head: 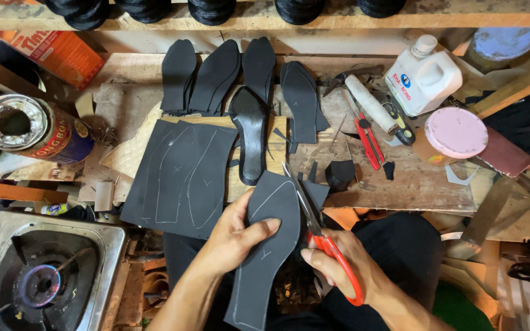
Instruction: The person uses red-handled scissors to cut black rubber shoe insoles along pre-drawn outlines on a workbench. They repeatedly trim the edges of each insole, rotate the pieces for better access, and place the finished cutouts on the table.
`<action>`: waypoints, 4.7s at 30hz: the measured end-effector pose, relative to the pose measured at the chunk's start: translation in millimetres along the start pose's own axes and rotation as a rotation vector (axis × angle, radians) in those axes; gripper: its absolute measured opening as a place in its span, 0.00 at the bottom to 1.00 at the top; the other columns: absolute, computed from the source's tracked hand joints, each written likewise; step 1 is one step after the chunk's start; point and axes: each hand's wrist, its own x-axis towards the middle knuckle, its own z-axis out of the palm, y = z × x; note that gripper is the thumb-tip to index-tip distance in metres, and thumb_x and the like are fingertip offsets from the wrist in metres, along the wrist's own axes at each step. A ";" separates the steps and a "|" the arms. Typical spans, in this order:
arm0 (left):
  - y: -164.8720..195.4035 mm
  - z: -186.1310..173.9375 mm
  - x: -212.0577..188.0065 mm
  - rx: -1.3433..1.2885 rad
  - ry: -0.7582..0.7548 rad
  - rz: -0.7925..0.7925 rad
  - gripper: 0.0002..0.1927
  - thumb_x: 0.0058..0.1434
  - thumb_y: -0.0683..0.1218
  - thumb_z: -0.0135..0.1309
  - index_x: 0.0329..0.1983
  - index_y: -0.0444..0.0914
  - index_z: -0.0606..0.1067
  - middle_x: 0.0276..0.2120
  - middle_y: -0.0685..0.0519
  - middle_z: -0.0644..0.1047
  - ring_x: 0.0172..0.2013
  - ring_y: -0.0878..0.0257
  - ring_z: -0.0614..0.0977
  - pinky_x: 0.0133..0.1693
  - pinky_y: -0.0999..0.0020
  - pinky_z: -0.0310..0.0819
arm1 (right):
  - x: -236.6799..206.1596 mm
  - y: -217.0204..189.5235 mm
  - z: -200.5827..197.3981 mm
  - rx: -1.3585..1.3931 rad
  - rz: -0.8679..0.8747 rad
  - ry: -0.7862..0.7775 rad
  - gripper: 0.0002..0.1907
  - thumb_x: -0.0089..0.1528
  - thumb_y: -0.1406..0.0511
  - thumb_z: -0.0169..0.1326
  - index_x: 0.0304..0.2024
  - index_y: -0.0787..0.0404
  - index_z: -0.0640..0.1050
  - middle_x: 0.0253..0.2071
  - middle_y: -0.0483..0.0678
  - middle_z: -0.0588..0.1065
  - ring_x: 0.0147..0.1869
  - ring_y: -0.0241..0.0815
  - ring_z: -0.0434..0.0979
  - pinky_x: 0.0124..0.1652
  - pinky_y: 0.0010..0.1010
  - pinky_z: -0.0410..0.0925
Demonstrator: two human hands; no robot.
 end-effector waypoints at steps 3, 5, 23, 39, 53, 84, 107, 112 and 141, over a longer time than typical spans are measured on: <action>4.8 -6.7 0.5 0.051 -0.037 -0.001 0.26 0.59 0.35 0.55 0.62 0.31 0.71 0.43 0.52 0.80 0.42 0.69 0.80 0.45 0.72 0.77 | -0.5 5.5 -5.6 -0.036 -0.032 -0.028 0.16 0.58 0.58 0.57 0.23 0.63 0.74 0.13 0.43 0.69 0.15 0.35 0.69 0.19 0.28 0.64; 7.7 -8.5 0.6 0.024 -0.033 -0.028 0.27 0.58 0.35 0.55 0.63 0.32 0.70 0.43 0.53 0.80 0.42 0.69 0.80 0.45 0.72 0.77 | 0.9 5.9 -8.9 0.062 -0.057 -0.110 0.15 0.59 0.58 0.55 0.25 0.63 0.74 0.15 0.43 0.69 0.17 0.34 0.69 0.21 0.28 0.64; 13.5 -4.1 -0.3 0.125 -0.082 -0.144 0.26 0.57 0.37 0.57 0.61 0.31 0.71 0.41 0.51 0.81 0.39 0.67 0.82 0.43 0.73 0.78 | 0.3 -12.7 -9.4 -0.102 -0.151 -0.105 0.12 0.58 0.60 0.50 0.28 0.63 0.73 0.19 0.44 0.69 0.23 0.37 0.69 0.28 0.31 0.66; 18.9 -22.3 -0.9 0.151 -0.313 -0.206 0.24 0.59 0.36 0.58 0.60 0.30 0.73 0.41 0.54 0.79 0.39 0.69 0.78 0.42 0.73 0.75 | -7.4 7.7 -40.6 -0.213 -0.264 -0.242 0.15 0.52 0.55 0.54 0.28 0.62 0.75 0.21 0.45 0.72 0.27 0.39 0.72 0.32 0.33 0.68; -7.4 -14.9 -4.6 -0.206 -0.181 0.098 0.19 0.64 0.46 0.58 0.54 0.31 0.77 0.46 0.45 0.81 0.45 0.55 0.82 0.48 0.57 0.77 | -14.4 22.6 -53.6 0.168 -0.055 -0.242 0.14 0.57 0.59 0.58 0.27 0.64 0.74 0.17 0.43 0.67 0.19 0.35 0.65 0.21 0.31 0.60; -25.4 19.4 14.2 -0.381 0.225 0.238 0.10 0.60 0.31 0.58 0.44 0.30 0.77 0.37 0.48 0.81 0.35 0.62 0.84 0.38 0.66 0.83 | -10.1 13.3 -25.0 -0.154 -0.177 -0.093 0.14 0.57 0.59 0.58 0.25 0.63 0.75 0.18 0.42 0.67 0.23 0.33 0.66 0.26 0.31 0.64; -12.8 12.7 13.2 -0.264 0.169 0.148 0.12 0.57 0.32 0.60 0.44 0.30 0.77 0.36 0.48 0.82 0.34 0.61 0.84 0.36 0.65 0.83 | -10.8 30.7 -38.1 -0.279 -0.266 -0.071 0.17 0.57 0.60 0.61 0.20 0.63 0.71 0.14 0.46 0.65 0.18 0.39 0.63 0.22 0.35 0.60; -12.3 9.5 11.8 -0.260 0.159 0.110 0.11 0.56 0.32 0.60 0.43 0.30 0.77 0.36 0.49 0.81 0.34 0.61 0.84 0.35 0.64 0.84 | -11.7 37.4 -34.5 -0.294 -0.213 -0.056 0.18 0.57 0.59 0.62 0.20 0.62 0.72 0.14 0.46 0.65 0.19 0.39 0.63 0.22 0.35 0.60; -15.7 3.4 10.1 -0.170 -0.018 0.053 0.12 0.56 0.32 0.62 0.43 0.29 0.78 0.36 0.49 0.81 0.35 0.63 0.83 0.38 0.66 0.82 | -6.0 31.7 -26.7 -0.276 -0.288 -0.009 0.21 0.57 0.58 0.61 0.18 0.62 0.68 0.14 0.45 0.64 0.18 0.36 0.63 0.22 0.33 0.60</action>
